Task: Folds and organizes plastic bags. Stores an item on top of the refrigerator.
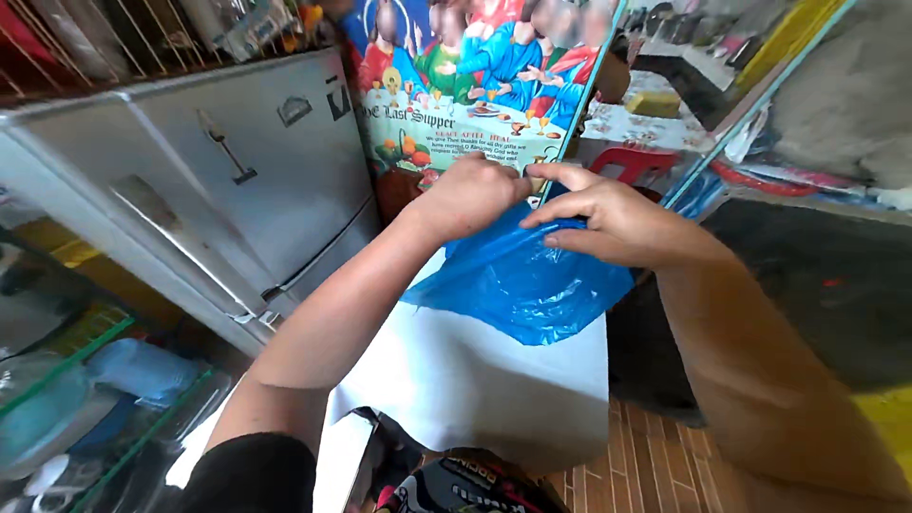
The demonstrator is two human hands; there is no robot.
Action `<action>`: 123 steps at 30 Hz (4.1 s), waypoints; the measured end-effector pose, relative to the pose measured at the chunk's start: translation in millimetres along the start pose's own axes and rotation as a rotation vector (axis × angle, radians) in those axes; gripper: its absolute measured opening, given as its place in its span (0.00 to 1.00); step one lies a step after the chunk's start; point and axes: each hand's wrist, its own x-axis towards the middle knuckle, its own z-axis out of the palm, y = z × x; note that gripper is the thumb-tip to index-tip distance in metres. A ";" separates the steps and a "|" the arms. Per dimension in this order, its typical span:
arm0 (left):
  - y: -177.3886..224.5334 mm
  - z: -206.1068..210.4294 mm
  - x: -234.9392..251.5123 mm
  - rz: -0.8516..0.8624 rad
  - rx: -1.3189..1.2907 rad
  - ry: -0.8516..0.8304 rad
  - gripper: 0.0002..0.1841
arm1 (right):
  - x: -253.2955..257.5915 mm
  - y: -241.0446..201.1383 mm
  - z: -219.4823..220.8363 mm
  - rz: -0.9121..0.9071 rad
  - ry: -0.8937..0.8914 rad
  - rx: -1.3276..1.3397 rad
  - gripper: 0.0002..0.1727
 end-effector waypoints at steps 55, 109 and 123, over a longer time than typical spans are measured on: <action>13.8 209.0 -112.3 -1.431 -0.794 0.058 0.16 | -177.2 146.4 120.9 1.297 0.688 0.792 0.05; -63.1 146.9 -88.0 -0.848 -1.536 0.066 0.10 | 3.2 182.5 107.1 0.559 -0.205 0.803 0.17; 44.5 144.6 -113.7 -1.497 -1.810 0.691 0.11 | 21.0 121.0 146.1 0.842 0.274 0.762 0.16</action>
